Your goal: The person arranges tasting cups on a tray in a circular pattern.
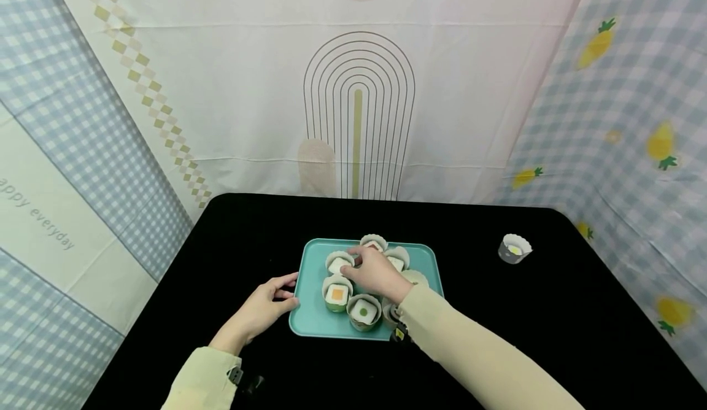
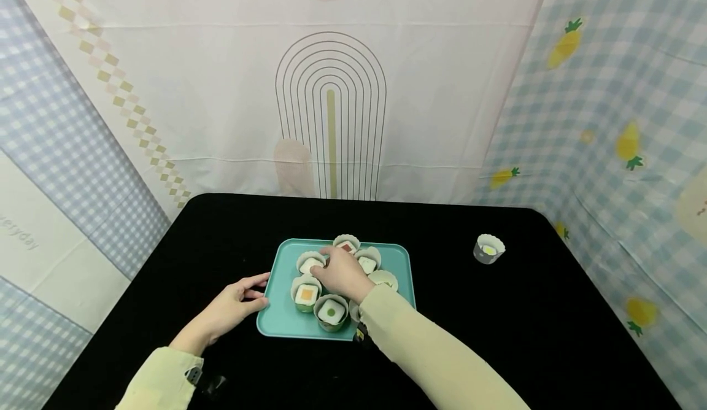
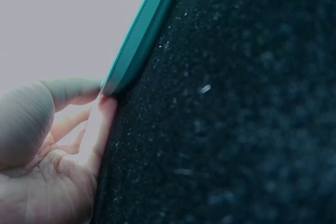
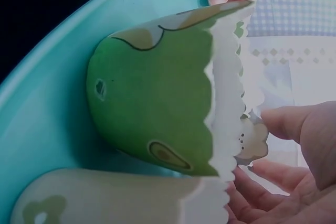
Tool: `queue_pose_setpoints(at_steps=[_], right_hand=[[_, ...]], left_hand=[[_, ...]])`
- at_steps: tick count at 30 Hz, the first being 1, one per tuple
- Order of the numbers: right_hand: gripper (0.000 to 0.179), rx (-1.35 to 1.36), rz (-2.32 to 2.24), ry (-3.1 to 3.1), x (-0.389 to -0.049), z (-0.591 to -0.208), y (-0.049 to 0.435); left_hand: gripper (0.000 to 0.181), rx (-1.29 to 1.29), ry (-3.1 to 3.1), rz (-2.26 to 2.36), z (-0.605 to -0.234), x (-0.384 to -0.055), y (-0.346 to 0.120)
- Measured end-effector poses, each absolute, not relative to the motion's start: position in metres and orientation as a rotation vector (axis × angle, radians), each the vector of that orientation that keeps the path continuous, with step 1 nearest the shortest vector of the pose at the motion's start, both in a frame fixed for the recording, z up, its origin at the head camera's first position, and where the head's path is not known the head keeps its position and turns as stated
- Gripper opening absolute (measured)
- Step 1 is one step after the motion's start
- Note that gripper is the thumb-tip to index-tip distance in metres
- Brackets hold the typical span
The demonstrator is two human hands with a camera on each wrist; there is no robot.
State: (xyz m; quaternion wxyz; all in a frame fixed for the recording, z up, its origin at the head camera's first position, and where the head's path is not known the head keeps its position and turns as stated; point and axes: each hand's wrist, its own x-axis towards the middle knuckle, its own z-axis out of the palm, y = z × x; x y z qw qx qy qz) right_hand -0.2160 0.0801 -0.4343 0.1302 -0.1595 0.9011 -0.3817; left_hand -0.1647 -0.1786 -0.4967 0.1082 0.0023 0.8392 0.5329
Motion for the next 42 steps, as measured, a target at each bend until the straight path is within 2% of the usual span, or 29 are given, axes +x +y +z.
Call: queue_pose_setpoints(at_steps=[24,34,42], right_hand=[[0.047,-0.498,-1.096,2.579,-0.213,-0.435,0.080],[0.058,-0.460,-1.131,2.616,-0.214,-0.425,0.091],[0.071,-0.385,-1.239,2.714,-0.217,-0.419,0.127]], left_hand=[[0.055,0.009,2.490,1.555,-0.496,-0.163,-0.177],[0.055,0.011,2.493,1.552,-0.497,-0.165,-0.178],[0.055,0.004,2.494,1.544,-0.497,-0.164,-0.179]])
